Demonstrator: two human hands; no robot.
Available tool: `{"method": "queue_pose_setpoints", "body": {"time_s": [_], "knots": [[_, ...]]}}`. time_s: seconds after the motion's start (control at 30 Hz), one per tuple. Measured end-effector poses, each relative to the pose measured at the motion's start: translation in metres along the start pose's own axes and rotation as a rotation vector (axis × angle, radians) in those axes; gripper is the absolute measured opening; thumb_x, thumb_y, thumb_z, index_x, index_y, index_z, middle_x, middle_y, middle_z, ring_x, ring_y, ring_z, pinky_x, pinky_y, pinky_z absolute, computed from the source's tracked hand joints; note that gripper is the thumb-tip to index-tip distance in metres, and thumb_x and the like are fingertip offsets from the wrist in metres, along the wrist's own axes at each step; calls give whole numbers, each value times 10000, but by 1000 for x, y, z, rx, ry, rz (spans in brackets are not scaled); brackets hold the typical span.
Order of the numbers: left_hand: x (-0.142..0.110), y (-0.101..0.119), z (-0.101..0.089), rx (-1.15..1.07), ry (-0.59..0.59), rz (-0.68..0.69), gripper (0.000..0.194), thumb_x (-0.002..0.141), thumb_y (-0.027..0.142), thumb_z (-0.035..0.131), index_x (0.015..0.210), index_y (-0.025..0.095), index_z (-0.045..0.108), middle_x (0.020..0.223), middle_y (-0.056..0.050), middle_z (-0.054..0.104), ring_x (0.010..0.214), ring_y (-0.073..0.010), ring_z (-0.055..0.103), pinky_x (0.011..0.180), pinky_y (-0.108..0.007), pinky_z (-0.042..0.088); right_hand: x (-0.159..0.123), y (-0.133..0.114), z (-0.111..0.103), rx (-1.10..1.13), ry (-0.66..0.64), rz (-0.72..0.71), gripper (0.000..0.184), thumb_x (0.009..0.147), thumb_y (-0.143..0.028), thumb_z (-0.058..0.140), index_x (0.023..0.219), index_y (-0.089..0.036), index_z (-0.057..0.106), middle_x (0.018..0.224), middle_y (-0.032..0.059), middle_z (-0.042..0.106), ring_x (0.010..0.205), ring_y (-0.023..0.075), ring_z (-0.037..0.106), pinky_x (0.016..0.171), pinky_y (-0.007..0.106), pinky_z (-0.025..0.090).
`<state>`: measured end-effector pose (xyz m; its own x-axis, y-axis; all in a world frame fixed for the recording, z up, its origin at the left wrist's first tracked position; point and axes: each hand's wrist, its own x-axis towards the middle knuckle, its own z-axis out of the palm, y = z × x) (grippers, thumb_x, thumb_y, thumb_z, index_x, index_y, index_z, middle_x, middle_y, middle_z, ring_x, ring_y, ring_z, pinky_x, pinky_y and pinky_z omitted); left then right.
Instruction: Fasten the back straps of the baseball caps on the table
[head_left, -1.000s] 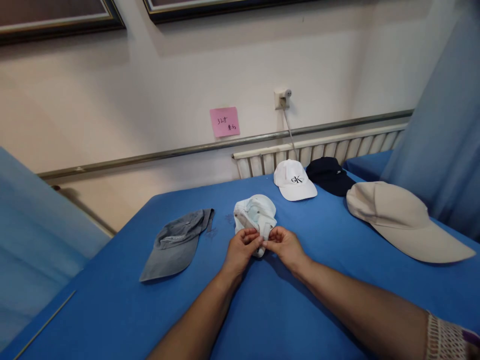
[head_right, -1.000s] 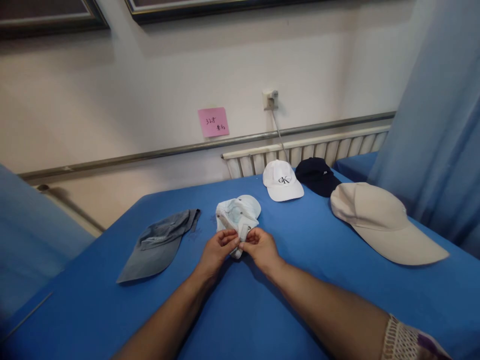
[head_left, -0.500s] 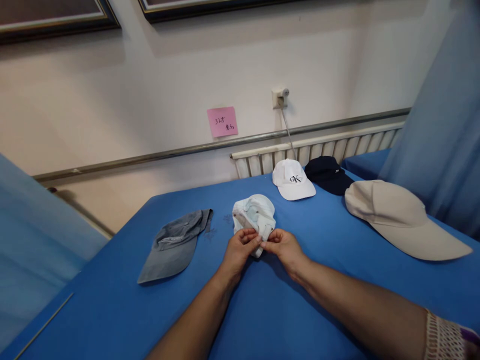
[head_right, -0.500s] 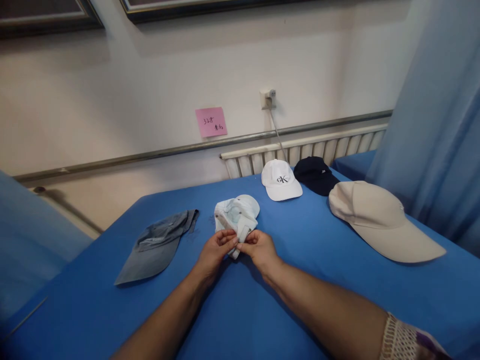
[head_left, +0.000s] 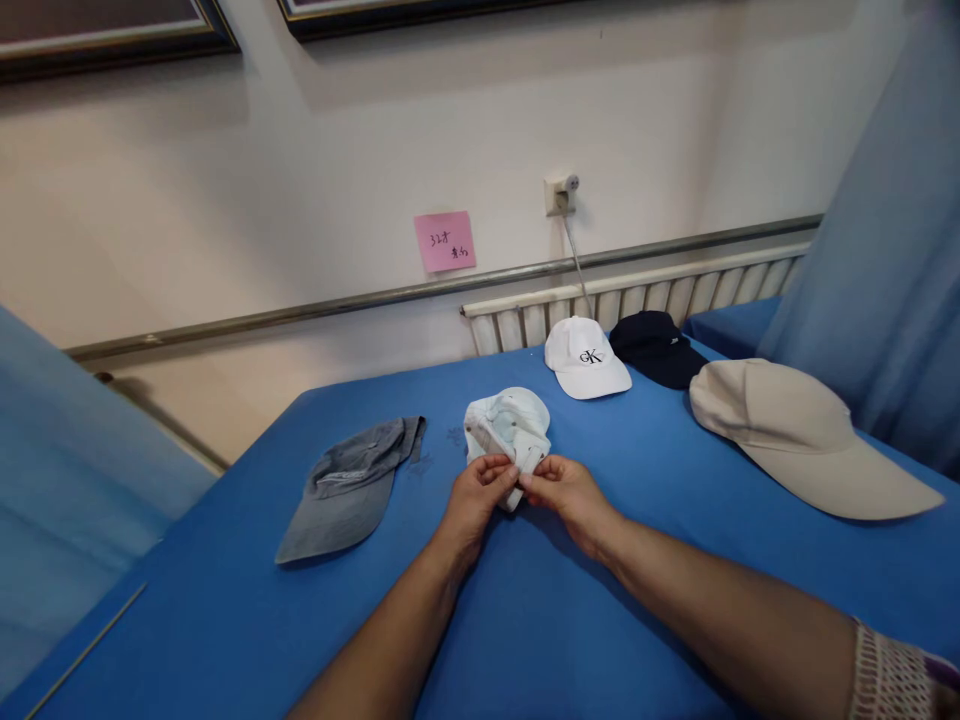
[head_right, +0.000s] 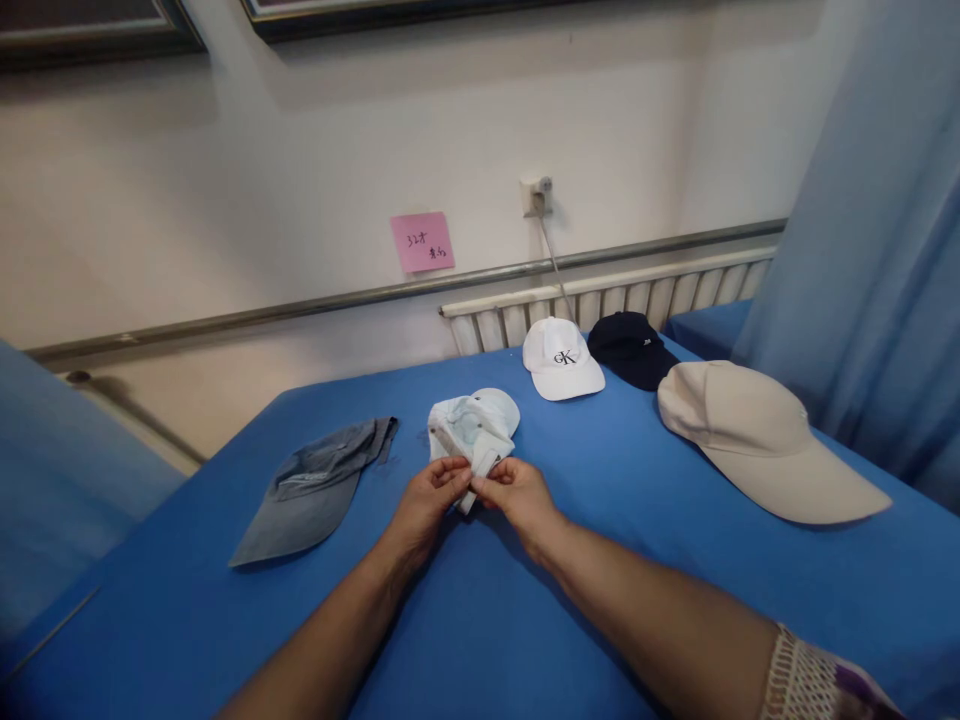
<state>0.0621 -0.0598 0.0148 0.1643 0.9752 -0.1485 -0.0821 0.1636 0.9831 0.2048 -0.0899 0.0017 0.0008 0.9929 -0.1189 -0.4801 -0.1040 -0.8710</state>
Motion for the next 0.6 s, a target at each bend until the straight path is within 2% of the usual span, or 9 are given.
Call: {"method": "queue_pose_setpoints", "body": {"time_s": [0.13,0.23,0.33,0.47,0.6], "knots": [[0,-2,1,93,7,43,455,627,386,814,937,131,601,792,-52,698,672,-158,644,621,-249,465,3,0,-4,-11,27,49,405,594,-490,824,685,-153,619,644,26,649,598,139,589,597,271,440],[-4,-2,3,318,62,236,322,701,386,753,883,149,631,825,-53,695,753,-181,647,698,-276,473,5,1,-5,-1,91,61,423,561,-485,842,645,-157,588,584,5,617,551,129,570,571,269,444],[-12,-1,6,578,93,431,258,731,362,733,919,193,684,939,-54,706,904,-213,639,840,-305,451,5,3,-4,40,118,62,421,565,-481,842,636,-161,578,586,-5,608,542,120,564,570,269,463],[-20,-1,9,776,96,497,268,734,339,735,979,237,697,978,-51,708,938,-240,630,862,-324,432,4,4,-2,104,122,65,417,576,-480,841,644,-161,583,601,-8,610,562,118,573,586,269,489],[-23,-2,13,898,102,587,247,800,322,677,1038,257,691,985,-64,713,936,-249,630,881,-330,414,4,4,-2,153,109,80,419,575,-478,846,659,-159,589,609,-4,618,567,119,582,601,275,505]]}}
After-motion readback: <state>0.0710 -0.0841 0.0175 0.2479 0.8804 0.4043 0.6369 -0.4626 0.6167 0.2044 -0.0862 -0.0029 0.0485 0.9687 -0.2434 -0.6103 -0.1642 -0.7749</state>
